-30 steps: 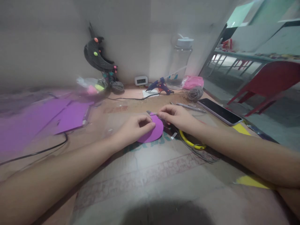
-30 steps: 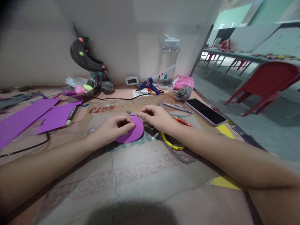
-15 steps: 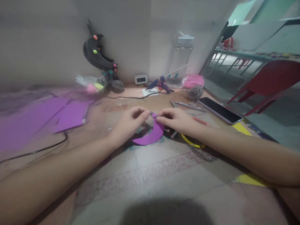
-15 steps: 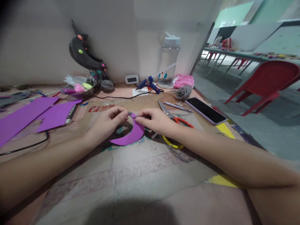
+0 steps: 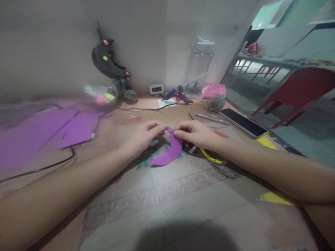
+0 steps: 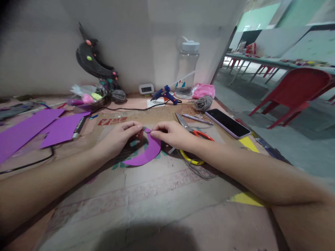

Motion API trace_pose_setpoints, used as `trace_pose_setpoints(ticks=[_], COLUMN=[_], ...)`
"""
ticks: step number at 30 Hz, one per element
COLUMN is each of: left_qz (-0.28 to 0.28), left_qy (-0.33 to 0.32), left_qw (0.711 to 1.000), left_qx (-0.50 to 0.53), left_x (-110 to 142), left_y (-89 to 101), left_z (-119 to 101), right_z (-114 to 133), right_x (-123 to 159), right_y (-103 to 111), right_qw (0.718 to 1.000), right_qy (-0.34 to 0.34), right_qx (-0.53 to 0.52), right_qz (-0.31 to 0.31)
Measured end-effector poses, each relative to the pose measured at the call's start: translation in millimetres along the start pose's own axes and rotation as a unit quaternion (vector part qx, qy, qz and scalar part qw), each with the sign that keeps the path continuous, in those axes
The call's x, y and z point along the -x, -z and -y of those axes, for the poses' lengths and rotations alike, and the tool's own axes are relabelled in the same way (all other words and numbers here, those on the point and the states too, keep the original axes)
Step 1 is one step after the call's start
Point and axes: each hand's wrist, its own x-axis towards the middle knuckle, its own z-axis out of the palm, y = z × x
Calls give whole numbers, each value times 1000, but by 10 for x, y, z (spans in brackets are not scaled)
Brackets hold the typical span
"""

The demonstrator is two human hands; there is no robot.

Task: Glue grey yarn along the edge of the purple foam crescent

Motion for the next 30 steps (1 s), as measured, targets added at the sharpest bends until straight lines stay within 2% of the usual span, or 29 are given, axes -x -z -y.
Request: trace_pose_setpoints(ticks=[4,8,12,18,30], left_qz=[0,-9,-13,-8,17], left_qy=[18,31,38,35,33], left_qw=[1000,999,999,999,999], left_qx=[21,9,-15,-24,-29], left_x=[-9,-11,-15,-9,4], left_y=[2,9,15,10,4], left_z=[6,25,43,54,55], right_z=[-19,-46,-58,-10,20], right_x=[-11,-19,-29,-1,-15], right_y=[-8,-1,26,29,33], right_qw=[999,992,982,975,973], right_qy=[40,103,132,124,105], right_qx=[-1,31,76,98,124], right_qz=[-18,-64,-116,-156,-162])
